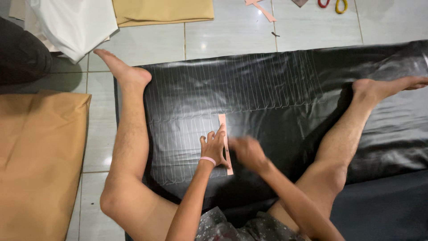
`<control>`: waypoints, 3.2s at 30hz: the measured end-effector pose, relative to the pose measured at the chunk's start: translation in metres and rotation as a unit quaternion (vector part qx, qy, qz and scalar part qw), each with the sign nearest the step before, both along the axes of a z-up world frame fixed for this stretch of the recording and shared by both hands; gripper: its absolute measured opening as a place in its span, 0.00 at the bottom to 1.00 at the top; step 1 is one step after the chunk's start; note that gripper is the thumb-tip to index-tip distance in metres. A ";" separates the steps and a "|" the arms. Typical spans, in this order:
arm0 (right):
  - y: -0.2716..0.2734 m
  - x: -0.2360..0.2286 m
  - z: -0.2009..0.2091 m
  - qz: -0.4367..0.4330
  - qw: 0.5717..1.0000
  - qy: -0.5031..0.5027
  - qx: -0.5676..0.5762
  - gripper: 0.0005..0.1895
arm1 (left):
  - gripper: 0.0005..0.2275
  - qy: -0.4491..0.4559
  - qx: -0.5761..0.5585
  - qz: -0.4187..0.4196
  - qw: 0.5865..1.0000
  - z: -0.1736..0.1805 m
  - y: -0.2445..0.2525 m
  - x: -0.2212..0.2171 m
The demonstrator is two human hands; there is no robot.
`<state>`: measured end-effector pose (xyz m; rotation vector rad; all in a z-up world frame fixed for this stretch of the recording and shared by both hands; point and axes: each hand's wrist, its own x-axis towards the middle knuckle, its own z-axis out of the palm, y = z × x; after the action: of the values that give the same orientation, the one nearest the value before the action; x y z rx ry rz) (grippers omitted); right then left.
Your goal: The person sits on the floor and uses a pink ruler and a white marking tool to draw straight lines on a large black fabric sheet. They repeatedly reposition the ruler and draw parallel lines across the material.
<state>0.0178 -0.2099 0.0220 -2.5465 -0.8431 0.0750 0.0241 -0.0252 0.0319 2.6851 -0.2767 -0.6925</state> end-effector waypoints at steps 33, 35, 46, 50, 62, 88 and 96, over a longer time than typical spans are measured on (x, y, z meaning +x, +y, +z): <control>-0.010 -0.037 0.005 -0.092 0.984 0.068 0.134 0.11 | 0.58 -0.003 -0.040 -0.010 0.999 -0.010 0.009 -0.001; -0.016 -0.037 0.002 -0.061 0.974 0.042 0.216 0.11 | 0.60 -0.005 -0.053 -0.006 0.999 -0.011 0.011 -0.004; -0.052 -0.043 -0.004 -0.106 0.968 0.221 -0.051 0.46 | 0.59 -0.054 -0.111 0.018 0.992 -0.043 -0.011 -0.026; -0.044 -0.047 -0.007 -0.108 0.966 0.223 -0.077 0.47 | 0.60 -0.133 -0.165 0.083 0.974 -0.052 0.000 -0.029; -0.041 -0.050 -0.019 -0.114 0.976 0.172 -0.076 0.46 | 0.57 -0.012 -0.114 0.072 0.991 -0.025 0.000 -0.021; -0.034 0.004 -0.037 0.084 0.991 -0.046 0.090 0.14 | 0.20 -0.145 0.758 -0.538 0.339 -0.105 -0.177 -0.059; -0.007 0.018 -0.010 0.338 0.930 0.067 -0.125 0.09 | 0.27 -0.065 0.740 -0.517 0.426 -0.152 -0.192 -0.060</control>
<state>0.0353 -0.2169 0.0122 -2.3059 -1.7038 0.5947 -0.0362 -0.2171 -0.1201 3.7391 -2.7090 -1.5381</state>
